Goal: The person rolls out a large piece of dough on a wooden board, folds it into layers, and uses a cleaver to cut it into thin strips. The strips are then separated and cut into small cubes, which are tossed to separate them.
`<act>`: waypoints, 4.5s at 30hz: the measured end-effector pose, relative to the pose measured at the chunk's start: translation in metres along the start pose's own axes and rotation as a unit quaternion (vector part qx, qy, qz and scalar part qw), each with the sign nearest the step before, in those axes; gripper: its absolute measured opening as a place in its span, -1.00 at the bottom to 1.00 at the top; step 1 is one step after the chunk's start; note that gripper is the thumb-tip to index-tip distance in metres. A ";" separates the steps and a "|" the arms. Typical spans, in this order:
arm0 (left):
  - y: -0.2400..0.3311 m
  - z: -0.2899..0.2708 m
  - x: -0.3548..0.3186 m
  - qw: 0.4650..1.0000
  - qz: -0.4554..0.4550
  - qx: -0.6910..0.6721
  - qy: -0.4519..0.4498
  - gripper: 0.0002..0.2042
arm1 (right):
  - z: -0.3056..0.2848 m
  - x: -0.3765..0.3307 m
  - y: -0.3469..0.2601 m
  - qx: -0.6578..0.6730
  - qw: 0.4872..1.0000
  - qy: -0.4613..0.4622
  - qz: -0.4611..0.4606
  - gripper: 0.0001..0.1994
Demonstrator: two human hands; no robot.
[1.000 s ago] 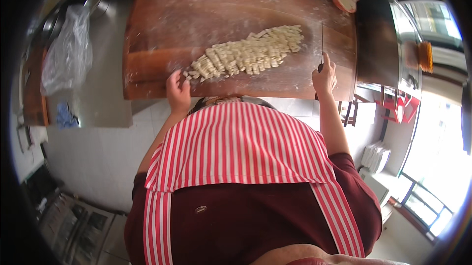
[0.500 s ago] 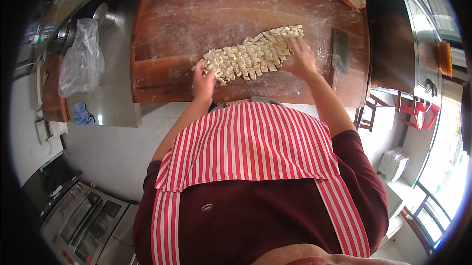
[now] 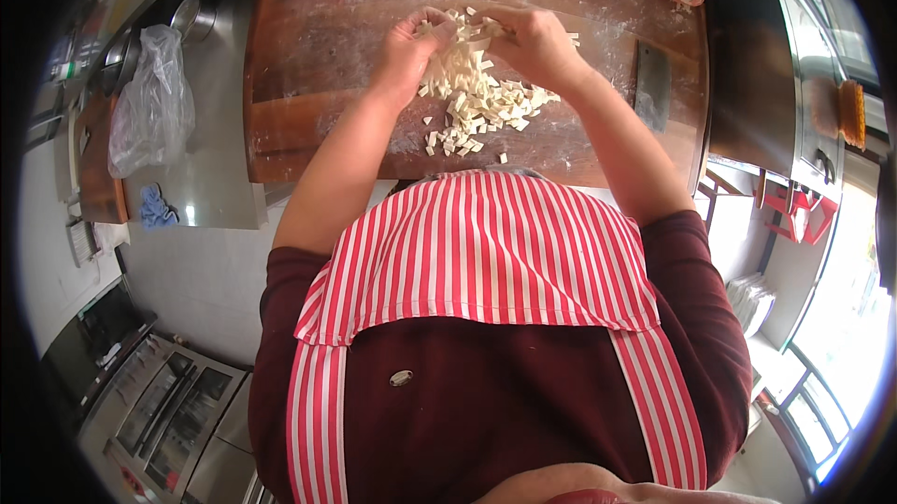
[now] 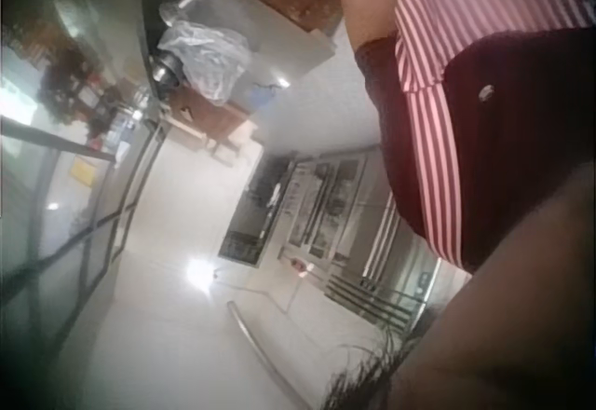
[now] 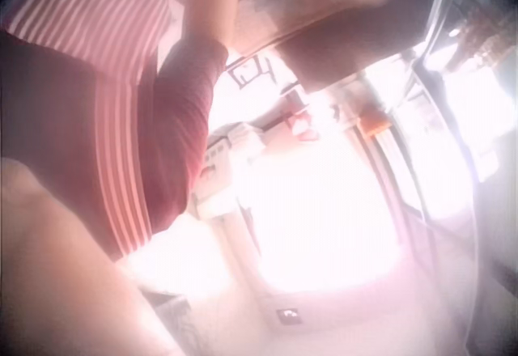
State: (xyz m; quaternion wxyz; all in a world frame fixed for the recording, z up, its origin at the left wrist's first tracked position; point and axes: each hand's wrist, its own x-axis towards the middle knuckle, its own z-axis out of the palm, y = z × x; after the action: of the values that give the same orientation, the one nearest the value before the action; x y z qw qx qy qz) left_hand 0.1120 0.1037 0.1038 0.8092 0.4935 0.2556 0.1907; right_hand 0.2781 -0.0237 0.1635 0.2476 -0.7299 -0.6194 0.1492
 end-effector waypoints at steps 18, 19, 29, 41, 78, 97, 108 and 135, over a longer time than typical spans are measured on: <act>-0.129 -0.012 -0.032 0.804 0.199 0.558 -0.036 -0.13 | 0.148 -0.073 0.032 0.124 0.964 0.045 0.230 -0.01; -0.125 -0.002 -0.019 0.841 0.235 0.485 -0.034 -0.24 | 0.154 -0.063 0.042 0.155 0.961 0.058 0.220 -0.02; -0.024 -0.012 -0.008 0.955 0.126 0.262 -0.065 -0.66 | 0.022 -0.022 0.011 0.361 0.917 -0.004 0.170 -0.49; -0.134 -0.020 -0.079 0.702 0.208 0.681 -0.020 -0.08 | 0.098 -0.071 0.176 -0.017 0.951 0.214 0.221 -0.34; -0.130 0.003 -0.118 0.685 0.199 0.701 -0.011 -0.31 | 0.037 -0.067 0.121 0.264 0.941 -0.031 0.209 -0.38; -0.045 -0.026 -0.004 0.831 0.207 0.515 0.025 -0.45 | 0.081 -0.035 0.023 -0.008 0.987 0.052 0.151 -0.50; -0.105 -0.128 -0.072 0.680 0.288 0.662 0.128 -0.52 | 0.143 -0.115 -0.030 0.369 0.927 0.005 0.064 -0.67; -0.110 -0.136 -0.078 0.744 0.248 0.611 0.109 -0.41 | 0.451 -0.230 0.197 0.094 0.854 -0.442 0.258 -0.66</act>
State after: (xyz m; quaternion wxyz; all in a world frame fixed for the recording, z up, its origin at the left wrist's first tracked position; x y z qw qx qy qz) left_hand -0.0258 0.1069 -0.0294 0.2254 0.9041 0.2726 0.2397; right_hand 0.1623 -0.1910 -0.3400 -0.0325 -0.6937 -0.4360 0.5724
